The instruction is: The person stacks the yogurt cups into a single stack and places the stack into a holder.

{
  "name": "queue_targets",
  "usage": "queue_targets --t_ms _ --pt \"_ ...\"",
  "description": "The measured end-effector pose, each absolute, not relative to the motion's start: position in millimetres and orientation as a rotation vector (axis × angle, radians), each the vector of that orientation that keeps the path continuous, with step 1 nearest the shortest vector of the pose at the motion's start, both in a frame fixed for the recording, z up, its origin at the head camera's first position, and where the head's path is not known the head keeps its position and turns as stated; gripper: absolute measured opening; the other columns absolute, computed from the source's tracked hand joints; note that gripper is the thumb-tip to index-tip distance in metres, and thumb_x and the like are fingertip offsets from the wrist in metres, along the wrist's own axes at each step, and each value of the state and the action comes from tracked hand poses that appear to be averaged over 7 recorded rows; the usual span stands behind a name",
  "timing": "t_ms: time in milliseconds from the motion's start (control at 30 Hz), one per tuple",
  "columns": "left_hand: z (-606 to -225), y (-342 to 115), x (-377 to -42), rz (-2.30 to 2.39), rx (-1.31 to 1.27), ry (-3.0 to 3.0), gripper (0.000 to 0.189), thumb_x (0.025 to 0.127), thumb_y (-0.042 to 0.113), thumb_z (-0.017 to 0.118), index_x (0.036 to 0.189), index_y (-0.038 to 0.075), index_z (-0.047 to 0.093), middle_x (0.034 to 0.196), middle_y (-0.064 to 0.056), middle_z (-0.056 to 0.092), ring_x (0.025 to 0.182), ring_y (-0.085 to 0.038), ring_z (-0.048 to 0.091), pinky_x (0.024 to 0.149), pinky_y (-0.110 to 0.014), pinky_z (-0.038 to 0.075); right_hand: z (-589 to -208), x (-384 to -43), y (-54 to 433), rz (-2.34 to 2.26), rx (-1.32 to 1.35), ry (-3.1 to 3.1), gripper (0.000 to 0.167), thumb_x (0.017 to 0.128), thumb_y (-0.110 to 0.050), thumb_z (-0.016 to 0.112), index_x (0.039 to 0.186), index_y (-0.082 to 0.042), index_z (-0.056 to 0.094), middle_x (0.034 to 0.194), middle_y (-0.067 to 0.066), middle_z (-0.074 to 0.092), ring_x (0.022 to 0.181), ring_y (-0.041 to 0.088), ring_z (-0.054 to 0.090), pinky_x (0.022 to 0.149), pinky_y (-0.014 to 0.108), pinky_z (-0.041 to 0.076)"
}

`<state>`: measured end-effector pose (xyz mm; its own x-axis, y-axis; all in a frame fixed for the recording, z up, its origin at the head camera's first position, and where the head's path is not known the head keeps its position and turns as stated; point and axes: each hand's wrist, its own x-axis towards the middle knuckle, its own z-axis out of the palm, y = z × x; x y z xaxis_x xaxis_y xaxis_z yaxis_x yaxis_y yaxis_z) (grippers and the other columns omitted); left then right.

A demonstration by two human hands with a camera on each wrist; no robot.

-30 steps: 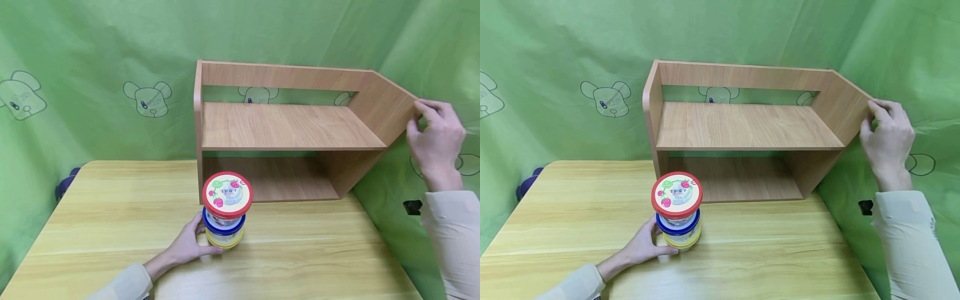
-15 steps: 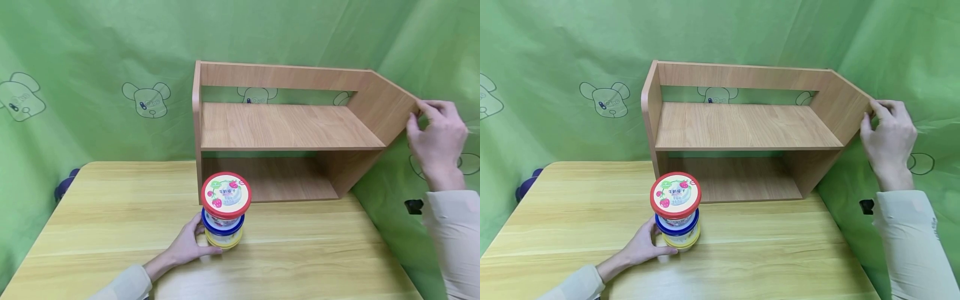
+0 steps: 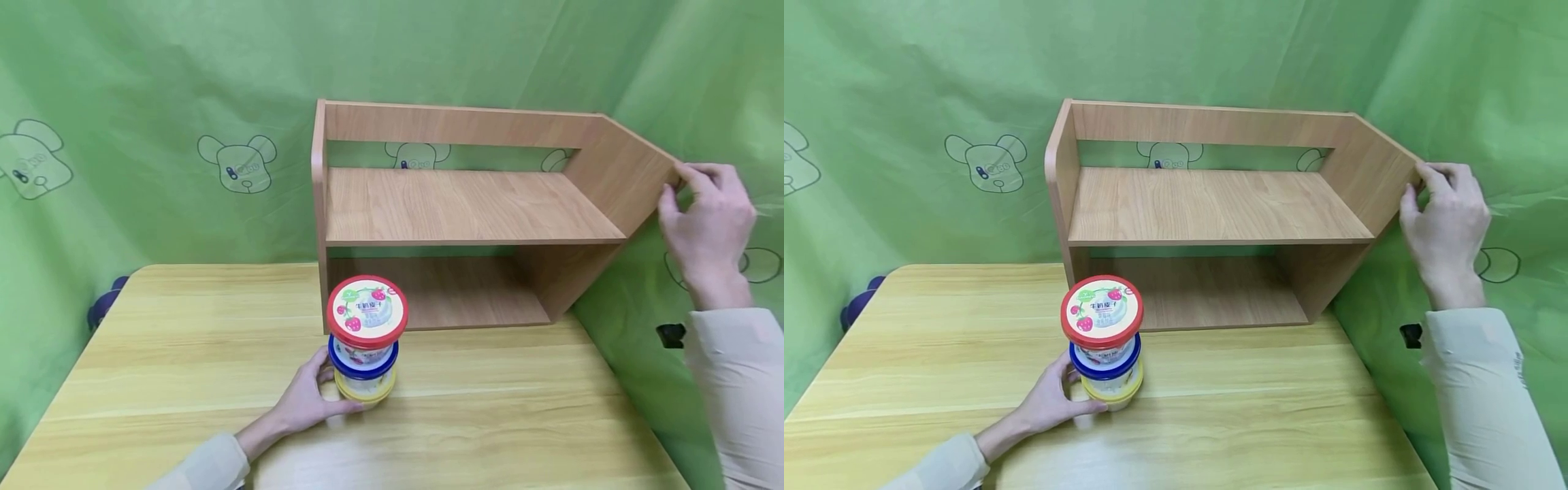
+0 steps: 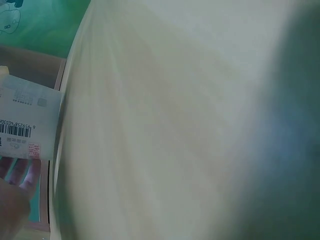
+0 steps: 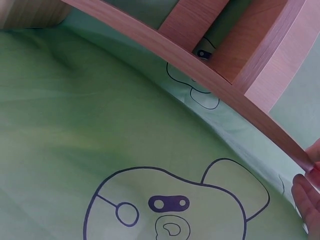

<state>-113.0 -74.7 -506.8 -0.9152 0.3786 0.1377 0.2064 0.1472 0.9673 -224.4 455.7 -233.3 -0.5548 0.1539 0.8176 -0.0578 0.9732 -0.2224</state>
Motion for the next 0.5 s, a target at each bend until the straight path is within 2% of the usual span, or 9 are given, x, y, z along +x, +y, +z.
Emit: queue_targets --t_ms 100,233,300,500 --pt "-505 -72 -113 1.902 0.596 2.276 0.100 0.074 0.024 0.097 0.157 0.016 0.042 0.149 -0.006 0.062 0.135 -0.016 0.061 0.112 -0.028 0.056 -233 -225 455 0.281 -0.059 -2.137 0.035 0.104 -0.011 0.059 0.137 -0.003 0.066 0.135 0.026 0.068 0.115 0.050 0.063 0.102 0.048 0.052" --pt "-502 -70 -114 1.922 0.600 2.291 0.099 0.073 0.023 0.098 0.155 0.016 0.044 0.146 -0.005 0.064 0.133 -0.014 0.061 0.111 -0.028 0.056 -234 -225 456 0.282 -0.054 -2.135 0.035 0.104 -0.011 0.059 0.137 -0.002 0.067 0.133 0.027 0.068 0.114 0.049 0.063 0.099 0.038 0.048" --pt "-500 -68 -116 1.924 0.597 2.302 0.097 0.072 0.023 0.098 0.154 0.016 0.045 0.145 -0.005 0.064 0.133 -0.015 0.061 0.111 -0.029 0.056 -234 -225 456 0.279 -0.053 -2.132 0.035 0.103 -0.010 0.059 0.136 -0.002 0.067 0.132 0.027 0.068 0.113 0.048 0.063 0.094 0.031 0.041" --pt "-491 -62 -119 1.909 0.584 2.331 0.093 0.073 0.023 0.098 0.151 0.017 0.048 0.142 -0.003 0.064 0.132 -0.019 0.060 0.109 -0.033 0.058 -233 -224 456 0.271 -0.077 -2.146 0.036 0.104 -0.010 0.058 0.137 -0.001 0.066 0.133 0.028 0.068 0.112 0.048 0.062 0.092 0.032 0.039"
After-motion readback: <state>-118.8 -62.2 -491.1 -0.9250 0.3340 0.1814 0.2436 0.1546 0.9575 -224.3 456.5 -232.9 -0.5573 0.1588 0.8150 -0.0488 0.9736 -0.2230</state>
